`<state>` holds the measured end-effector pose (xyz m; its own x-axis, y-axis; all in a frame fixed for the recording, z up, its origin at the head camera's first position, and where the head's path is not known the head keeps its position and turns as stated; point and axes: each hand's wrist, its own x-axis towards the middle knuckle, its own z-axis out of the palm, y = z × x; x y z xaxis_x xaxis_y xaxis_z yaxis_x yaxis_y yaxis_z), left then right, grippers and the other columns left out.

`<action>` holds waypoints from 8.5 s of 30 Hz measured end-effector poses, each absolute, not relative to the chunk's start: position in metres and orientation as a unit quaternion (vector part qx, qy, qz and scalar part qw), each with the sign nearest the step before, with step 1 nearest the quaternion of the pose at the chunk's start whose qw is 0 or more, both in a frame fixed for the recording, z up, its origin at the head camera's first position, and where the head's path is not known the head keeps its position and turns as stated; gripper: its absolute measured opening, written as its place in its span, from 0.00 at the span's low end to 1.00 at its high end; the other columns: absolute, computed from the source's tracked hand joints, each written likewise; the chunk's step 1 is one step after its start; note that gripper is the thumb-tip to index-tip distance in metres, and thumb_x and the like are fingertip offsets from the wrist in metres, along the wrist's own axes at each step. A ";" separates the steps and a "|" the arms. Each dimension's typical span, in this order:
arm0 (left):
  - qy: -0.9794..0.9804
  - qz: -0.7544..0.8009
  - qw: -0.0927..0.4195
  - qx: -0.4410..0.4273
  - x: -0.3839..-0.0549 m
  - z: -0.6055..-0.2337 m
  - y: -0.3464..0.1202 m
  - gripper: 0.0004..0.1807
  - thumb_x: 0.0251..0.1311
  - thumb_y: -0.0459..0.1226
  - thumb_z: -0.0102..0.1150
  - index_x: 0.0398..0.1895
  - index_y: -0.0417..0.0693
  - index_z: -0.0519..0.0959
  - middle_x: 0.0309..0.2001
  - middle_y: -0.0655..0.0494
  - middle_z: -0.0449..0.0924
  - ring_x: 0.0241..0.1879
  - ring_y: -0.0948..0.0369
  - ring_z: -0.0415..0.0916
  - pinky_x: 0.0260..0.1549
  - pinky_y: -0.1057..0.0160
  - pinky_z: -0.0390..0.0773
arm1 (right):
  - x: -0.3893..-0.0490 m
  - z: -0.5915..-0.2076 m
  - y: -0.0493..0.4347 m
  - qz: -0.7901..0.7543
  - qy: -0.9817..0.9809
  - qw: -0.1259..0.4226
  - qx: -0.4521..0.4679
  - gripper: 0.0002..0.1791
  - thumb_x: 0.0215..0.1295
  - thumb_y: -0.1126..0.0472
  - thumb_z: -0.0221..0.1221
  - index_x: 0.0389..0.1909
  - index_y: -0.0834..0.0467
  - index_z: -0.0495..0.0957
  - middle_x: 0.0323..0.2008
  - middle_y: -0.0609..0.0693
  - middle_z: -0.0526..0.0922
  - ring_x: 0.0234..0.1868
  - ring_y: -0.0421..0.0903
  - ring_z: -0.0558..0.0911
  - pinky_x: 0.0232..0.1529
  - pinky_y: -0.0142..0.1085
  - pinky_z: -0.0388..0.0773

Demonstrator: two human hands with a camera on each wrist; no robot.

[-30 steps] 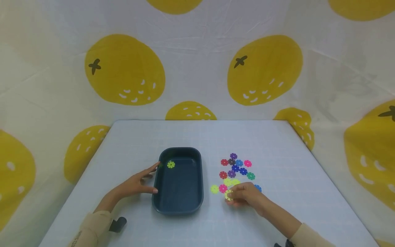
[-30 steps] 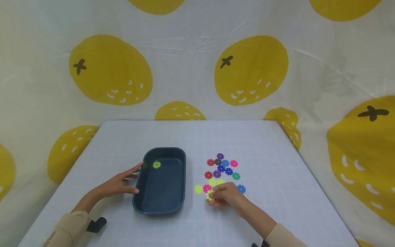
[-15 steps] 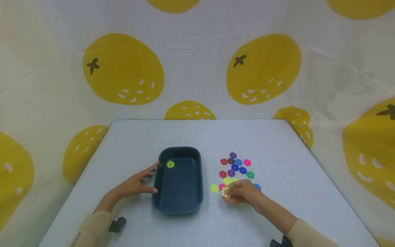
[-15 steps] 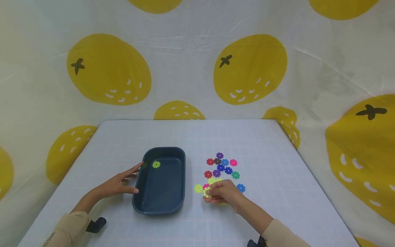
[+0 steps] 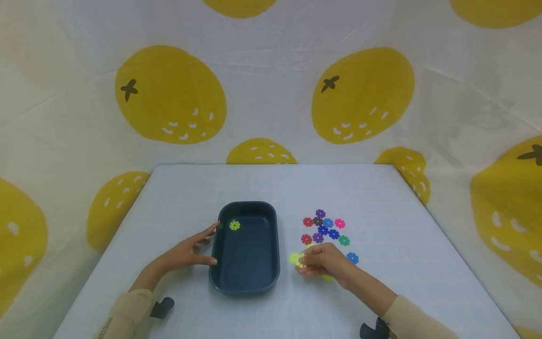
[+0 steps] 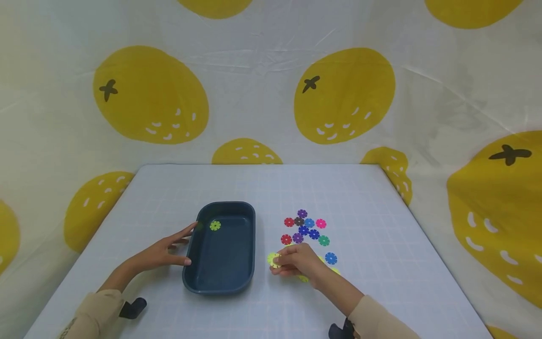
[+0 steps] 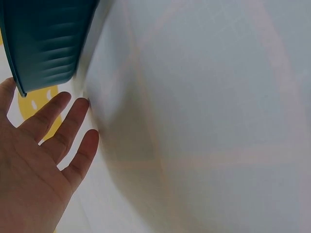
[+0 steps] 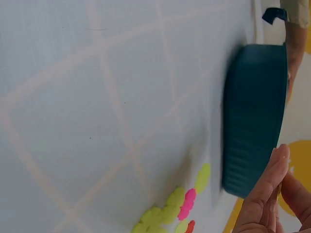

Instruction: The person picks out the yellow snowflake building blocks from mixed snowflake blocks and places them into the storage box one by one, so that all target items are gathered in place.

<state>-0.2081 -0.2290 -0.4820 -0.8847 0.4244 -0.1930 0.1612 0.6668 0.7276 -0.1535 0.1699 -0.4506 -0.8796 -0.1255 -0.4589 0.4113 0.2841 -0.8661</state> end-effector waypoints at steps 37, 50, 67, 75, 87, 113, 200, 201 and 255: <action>0.894 0.377 0.190 0.148 -0.208 -0.480 -0.229 0.59 0.47 0.55 0.75 0.79 0.73 0.47 0.79 0.46 0.51 0.74 0.39 0.55 0.67 0.31 0.59 | -0.195 -0.423 0.099 -0.602 0.752 0.265 0.041 0.16 0.61 0.57 0.68 0.45 0.64 0.83 0.36 0.55 0.89 0.36 0.48 0.90 0.37 0.29 0.84; 0.895 0.377 0.195 0.140 -0.205 -0.473 -0.228 0.59 0.47 0.55 0.75 0.79 0.73 0.47 0.78 0.45 0.53 0.73 0.39 0.56 0.66 0.30 0.60 | -0.207 -0.420 0.072 -0.601 0.746 0.284 0.026 0.13 0.62 0.62 0.67 0.44 0.66 0.83 0.34 0.57 0.89 0.33 0.47 0.90 0.33 0.30 0.85; 0.897 0.374 0.203 0.122 -0.203 -0.469 -0.224 0.59 0.46 0.55 0.76 0.79 0.75 0.47 0.77 0.44 0.54 0.73 0.40 0.58 0.67 0.31 0.60 | -0.229 -0.417 0.049 -0.610 0.732 0.304 0.000 0.10 0.62 0.64 0.66 0.40 0.67 0.84 0.31 0.58 0.89 0.29 0.45 0.89 0.31 0.30 0.85; 0.896 0.375 0.204 0.122 -0.203 -0.470 -0.225 0.60 0.46 0.56 0.76 0.79 0.75 0.47 0.77 0.44 0.55 0.73 0.41 0.58 0.67 0.31 0.60 | -0.234 -0.413 0.041 -0.616 0.724 0.311 -0.009 0.08 0.61 0.68 0.65 0.39 0.68 0.84 0.29 0.58 0.89 0.27 0.44 0.89 0.30 0.31 0.85; 0.896 0.374 0.204 0.126 -0.204 -0.469 -0.225 0.59 0.46 0.57 0.75 0.78 0.77 0.47 0.78 0.46 0.53 0.73 0.41 0.58 0.65 0.29 0.60 | -0.243 -0.409 0.028 -0.607 0.738 0.294 -0.017 0.09 0.63 0.66 0.65 0.40 0.67 0.84 0.30 0.58 0.89 0.28 0.45 0.89 0.32 0.32 0.86; 0.887 0.390 0.207 0.134 -0.203 -0.472 -0.225 0.58 0.47 0.56 0.75 0.78 0.75 0.48 0.78 0.47 0.53 0.74 0.41 0.56 0.67 0.29 0.57 | -0.278 -0.420 0.007 -0.611 0.721 0.325 0.007 0.07 0.63 0.70 0.62 0.38 0.70 0.84 0.30 0.61 0.88 0.26 0.46 0.89 0.30 0.33 0.86; 0.893 0.377 0.202 0.139 -0.201 -0.471 -0.228 0.59 0.49 0.54 0.75 0.79 0.73 0.46 0.78 0.45 0.53 0.75 0.40 0.54 0.68 0.30 0.57 | -0.229 -0.364 0.067 -0.543 0.824 0.148 -0.071 0.15 0.69 0.57 0.61 0.42 0.67 0.85 0.30 0.58 0.88 0.32 0.50 0.89 0.40 0.42 0.87; 0.893 0.377 0.202 0.142 -0.202 -0.471 -0.228 0.58 0.49 0.54 0.74 0.79 0.73 0.46 0.78 0.45 0.52 0.75 0.41 0.53 0.68 0.31 0.58 | -0.229 -0.366 0.077 -0.531 0.833 0.140 -0.071 0.15 0.69 0.56 0.61 0.43 0.66 0.85 0.30 0.57 0.88 0.32 0.50 0.89 0.40 0.42 0.87; 0.900 0.355 0.203 0.151 -0.203 -0.463 -0.222 0.60 0.49 0.53 0.75 0.80 0.68 0.44 0.77 0.41 0.53 0.74 0.38 0.54 0.67 0.31 0.60 | -0.217 -0.480 0.185 -0.268 0.915 0.164 -0.255 0.18 0.51 0.58 0.75 0.43 0.39 0.86 0.42 0.45 0.69 0.48 0.43 0.66 0.42 0.36 0.72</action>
